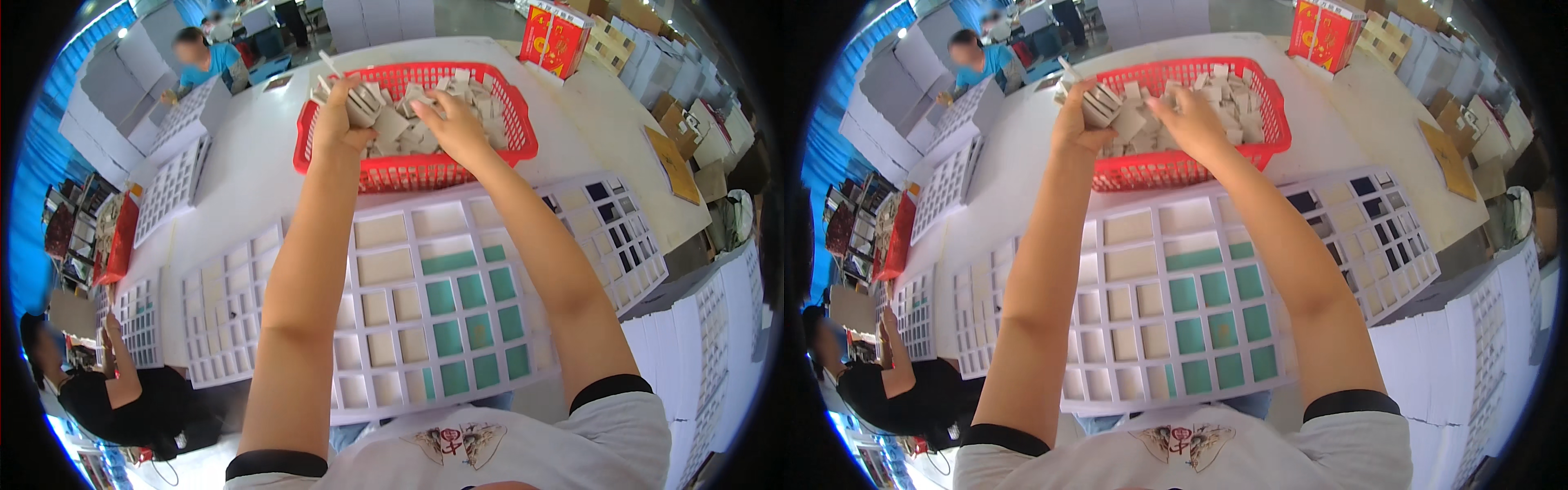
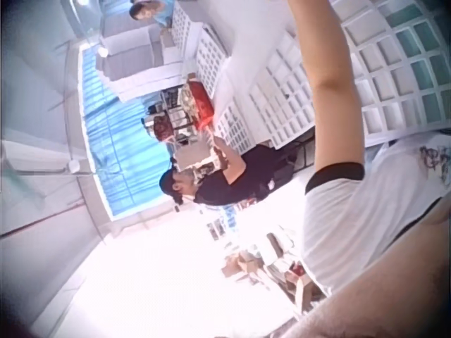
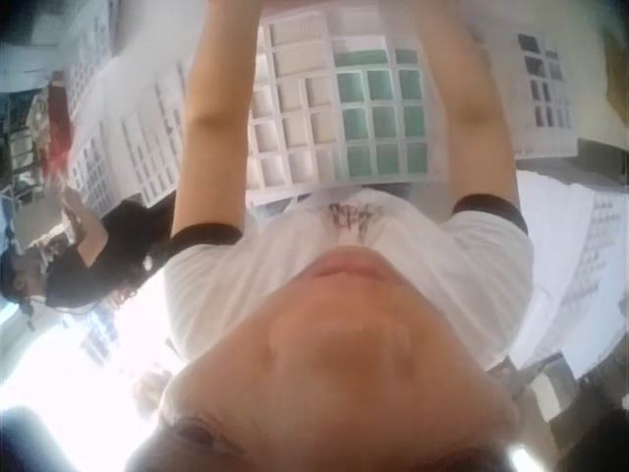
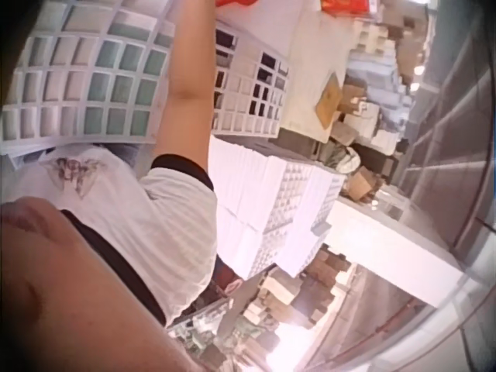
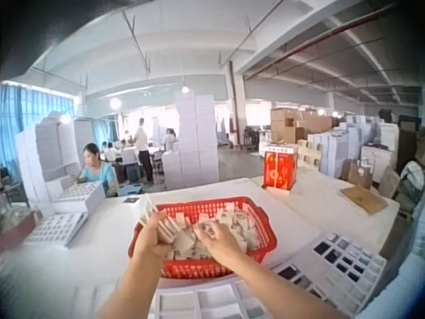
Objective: The person places small folded paper pieces into the compartments of white grid-like paper trays. They repeatedly pick up pieces from a red basket and insert them into the slots of the trays, which are stacked on a table. The person handles the trays and pieces by hand throughout the process.
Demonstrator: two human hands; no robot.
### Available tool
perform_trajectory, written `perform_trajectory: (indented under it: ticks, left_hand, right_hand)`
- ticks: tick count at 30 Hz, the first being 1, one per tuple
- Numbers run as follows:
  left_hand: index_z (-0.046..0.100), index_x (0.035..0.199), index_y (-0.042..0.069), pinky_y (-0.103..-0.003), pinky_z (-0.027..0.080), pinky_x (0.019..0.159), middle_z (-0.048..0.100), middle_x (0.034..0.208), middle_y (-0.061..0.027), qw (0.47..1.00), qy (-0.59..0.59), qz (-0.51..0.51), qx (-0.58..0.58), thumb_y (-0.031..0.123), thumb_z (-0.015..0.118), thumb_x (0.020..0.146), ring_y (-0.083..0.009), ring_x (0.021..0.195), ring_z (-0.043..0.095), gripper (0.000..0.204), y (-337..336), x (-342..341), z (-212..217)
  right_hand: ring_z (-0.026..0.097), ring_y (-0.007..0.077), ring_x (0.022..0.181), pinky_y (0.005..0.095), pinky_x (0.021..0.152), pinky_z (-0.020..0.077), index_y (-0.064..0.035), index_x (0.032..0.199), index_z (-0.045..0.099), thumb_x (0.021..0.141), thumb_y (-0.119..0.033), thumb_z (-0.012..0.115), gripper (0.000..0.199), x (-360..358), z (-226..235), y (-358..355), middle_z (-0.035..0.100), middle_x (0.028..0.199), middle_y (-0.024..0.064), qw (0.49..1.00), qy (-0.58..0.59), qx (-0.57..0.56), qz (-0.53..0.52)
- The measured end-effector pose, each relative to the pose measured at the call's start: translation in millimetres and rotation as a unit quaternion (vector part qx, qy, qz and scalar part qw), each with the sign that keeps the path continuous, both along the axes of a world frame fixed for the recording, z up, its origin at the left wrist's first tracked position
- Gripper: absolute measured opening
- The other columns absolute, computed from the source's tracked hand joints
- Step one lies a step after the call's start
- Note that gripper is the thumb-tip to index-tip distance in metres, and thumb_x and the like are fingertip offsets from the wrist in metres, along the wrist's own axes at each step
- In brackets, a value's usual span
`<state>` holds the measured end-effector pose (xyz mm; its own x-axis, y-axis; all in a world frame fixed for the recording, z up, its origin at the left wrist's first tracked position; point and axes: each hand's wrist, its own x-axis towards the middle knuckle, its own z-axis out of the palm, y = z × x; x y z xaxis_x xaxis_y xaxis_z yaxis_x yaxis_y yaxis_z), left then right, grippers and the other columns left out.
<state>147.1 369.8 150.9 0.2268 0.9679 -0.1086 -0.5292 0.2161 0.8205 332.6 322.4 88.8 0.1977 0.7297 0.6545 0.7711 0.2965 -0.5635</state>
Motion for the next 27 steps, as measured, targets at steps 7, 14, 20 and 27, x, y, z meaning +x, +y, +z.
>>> perform_trajectory:
  ticks: [7,14,20,27]
  left_hand:
    - [0.062,0.104,0.016,-0.043,0.054,0.072,0.067,0.095,-0.0033,0.994,-0.096,-0.006,0.060,0.030,0.077,0.081,-0.0215,0.089,0.065,0.031,-98,-57,-26]
    - [0.046,0.135,0.007,-0.055,0.050,0.093,0.051,0.127,-0.0201,0.998,-0.053,-0.025,0.023,0.028,0.072,0.084,-0.0351,0.109,0.058,0.062,-273,-189,-70]
    - [0.047,0.123,0.005,-0.041,0.055,0.077,0.058,0.110,-0.0166,0.993,0.004,-0.117,-0.029,0.026,0.087,0.068,-0.0282,0.093,0.065,0.071,-400,-207,-115]
    - [0.049,0.119,0.007,-0.037,0.051,0.072,0.060,0.108,-0.0137,0.982,-0.001,-0.157,-0.103,0.023,0.089,0.064,-0.0262,0.090,0.063,0.070,-430,-185,-148]
  right_hand:
    - [0.055,0.0114,0.057,0.0258,0.053,0.0429,0.0004,0.118,0.057,0.085,-0.002,0.061,0.033,-57,21,-126,0.062,0.078,0.0056,0.864,0.352,-0.224,0.282]
    - [0.052,0.0061,0.063,0.0243,0.053,0.0403,-0.0044,0.103,0.065,0.089,-0.001,0.062,0.014,-98,-3,-259,0.060,0.078,0.0005,0.793,0.249,-0.437,0.343]
    - [0.056,0.0192,0.066,0.0310,0.060,0.0451,0.0000,0.094,0.061,0.086,0.002,0.064,0.009,-148,-47,-298,0.060,0.082,0.0085,0.854,0.078,-0.376,0.350]
    - [0.059,0.0302,0.094,0.0404,0.080,0.0473,-0.0048,0.107,0.067,0.083,-0.006,0.068,0.024,-150,-63,-317,0.059,0.106,0.0109,0.899,-0.186,-0.208,0.337]
